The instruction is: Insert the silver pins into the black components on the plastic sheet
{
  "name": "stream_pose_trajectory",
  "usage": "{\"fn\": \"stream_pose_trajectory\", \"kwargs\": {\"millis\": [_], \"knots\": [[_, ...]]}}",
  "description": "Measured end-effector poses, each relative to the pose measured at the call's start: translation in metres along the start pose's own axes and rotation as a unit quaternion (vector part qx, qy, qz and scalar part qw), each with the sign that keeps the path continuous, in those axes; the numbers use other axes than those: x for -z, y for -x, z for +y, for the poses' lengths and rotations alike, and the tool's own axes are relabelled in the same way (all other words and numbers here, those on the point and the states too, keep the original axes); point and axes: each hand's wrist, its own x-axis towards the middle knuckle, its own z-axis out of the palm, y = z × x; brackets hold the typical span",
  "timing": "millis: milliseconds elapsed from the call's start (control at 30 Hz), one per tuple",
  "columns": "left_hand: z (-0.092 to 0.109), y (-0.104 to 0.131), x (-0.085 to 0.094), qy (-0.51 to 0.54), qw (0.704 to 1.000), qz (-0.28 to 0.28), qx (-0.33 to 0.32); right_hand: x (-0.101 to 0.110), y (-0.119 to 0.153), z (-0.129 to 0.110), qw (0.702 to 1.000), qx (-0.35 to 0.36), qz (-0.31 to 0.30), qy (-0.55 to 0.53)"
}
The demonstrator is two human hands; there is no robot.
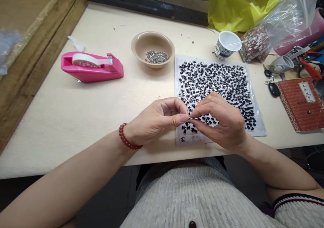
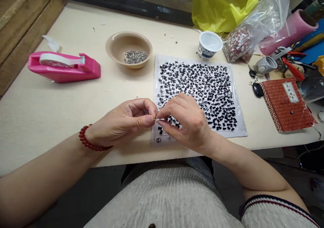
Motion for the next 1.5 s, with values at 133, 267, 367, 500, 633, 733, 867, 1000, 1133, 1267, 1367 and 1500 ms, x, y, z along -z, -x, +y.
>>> {"fn": "stream_pose_trajectory", "kwargs": {"millis": [133, 267, 367, 500, 633, 733, 867, 1000, 1133, 1267, 1367, 1500], "knots": [[0.000, 0.000, 0.000, -0.002, 1.000, -0.002, -0.010, 0.001, 0.000, -0.002, 1.000, -0.008, 0.005, -0.008], [0.000, 0.001, -0.001, -0.005, 1.000, -0.008, -0.008, 0.001, 0.000, -0.003, 1.000, -0.015, 0.007, -0.006], [0.001, 0.001, -0.001, -0.004, 1.000, -0.014, -0.011, -0.001, 0.000, -0.001, 1.000, -0.011, 0.009, -0.015], [0.001, 0.002, -0.003, 0.000, 1.000, -0.013, -0.009, -0.003, 0.001, -0.001, 0.998, -0.027, -0.015, -0.050], [0.000, 0.003, -0.004, 0.034, 0.999, -0.014, 0.010, 0.002, 0.000, -0.002, 0.996, -0.054, -0.015, -0.066], [0.002, 0.002, -0.004, 0.061, 0.998, 0.015, 0.017, 0.011, 0.004, 0.003, 0.997, -0.068, -0.002, -0.033], [0.007, -0.001, -0.002, 0.100, 0.986, 0.129, -0.038, 0.019, 0.016, 0.015, 0.998, -0.047, -0.040, 0.029], [0.010, -0.007, -0.001, 0.136, 0.958, 0.243, -0.065, 0.016, 0.028, 0.021, 0.989, -0.026, -0.100, 0.104], [0.011, -0.009, 0.001, 0.178, 0.945, 0.271, -0.048, 0.011, 0.029, 0.018, 0.972, -0.002, -0.143, 0.185], [0.011, -0.008, 0.000, 0.190, 0.955, 0.228, -0.016, 0.010, 0.026, 0.016, 0.966, 0.004, -0.157, 0.204], [0.010, -0.006, 0.000, 0.180, 0.959, 0.218, 0.005, 0.010, 0.025, 0.016, 0.964, 0.010, -0.164, 0.208], [0.009, -0.005, 0.001, 0.168, 0.967, 0.190, 0.023, 0.010, 0.023, 0.016, 0.955, 0.019, -0.182, 0.235]]}}
